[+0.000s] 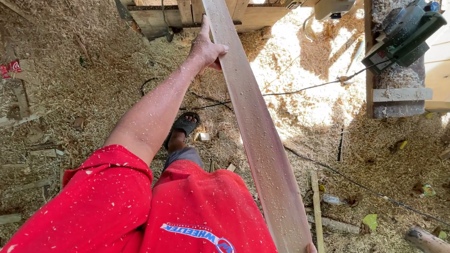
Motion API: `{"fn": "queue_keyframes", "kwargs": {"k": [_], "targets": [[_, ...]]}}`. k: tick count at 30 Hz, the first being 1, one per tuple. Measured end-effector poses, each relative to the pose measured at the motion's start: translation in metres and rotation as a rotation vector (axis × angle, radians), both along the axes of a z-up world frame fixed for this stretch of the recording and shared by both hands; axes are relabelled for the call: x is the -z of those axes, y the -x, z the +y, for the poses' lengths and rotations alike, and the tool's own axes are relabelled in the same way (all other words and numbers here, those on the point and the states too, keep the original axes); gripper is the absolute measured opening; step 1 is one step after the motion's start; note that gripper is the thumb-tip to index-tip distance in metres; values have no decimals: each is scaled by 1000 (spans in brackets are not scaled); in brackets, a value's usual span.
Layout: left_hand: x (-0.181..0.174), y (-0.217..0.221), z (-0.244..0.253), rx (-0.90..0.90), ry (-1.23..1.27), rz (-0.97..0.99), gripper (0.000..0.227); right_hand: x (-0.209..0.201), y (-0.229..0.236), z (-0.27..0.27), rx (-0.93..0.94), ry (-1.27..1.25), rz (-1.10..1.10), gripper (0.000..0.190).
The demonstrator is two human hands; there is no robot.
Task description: Inspecting and moving a long wood plank in a woodworking workshop.
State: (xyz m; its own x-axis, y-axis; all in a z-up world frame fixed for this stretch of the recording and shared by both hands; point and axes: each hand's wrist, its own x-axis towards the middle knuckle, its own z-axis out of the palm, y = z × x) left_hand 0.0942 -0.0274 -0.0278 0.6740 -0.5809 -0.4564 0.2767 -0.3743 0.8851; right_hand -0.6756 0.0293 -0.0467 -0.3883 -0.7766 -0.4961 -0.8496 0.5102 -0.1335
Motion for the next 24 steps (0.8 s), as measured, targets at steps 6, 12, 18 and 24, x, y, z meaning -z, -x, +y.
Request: {"fn": "queue_keyframes", "kwargs": {"k": [6,12,18,24], "targets": [[-38,1,4,0,-25,53,119,-5,-11,-2,17,-20,-42,91],[-1,-13,-3,12,34,-43,124,-10,-20,1,14,-13,-32,90],[-31,-9,-1,-11,0,67,121,-5,-17,-3,-30,20,-32,88],[-22,-21,-4,11,37,45,120,2,-21,0,11,-28,-50,89]]}}
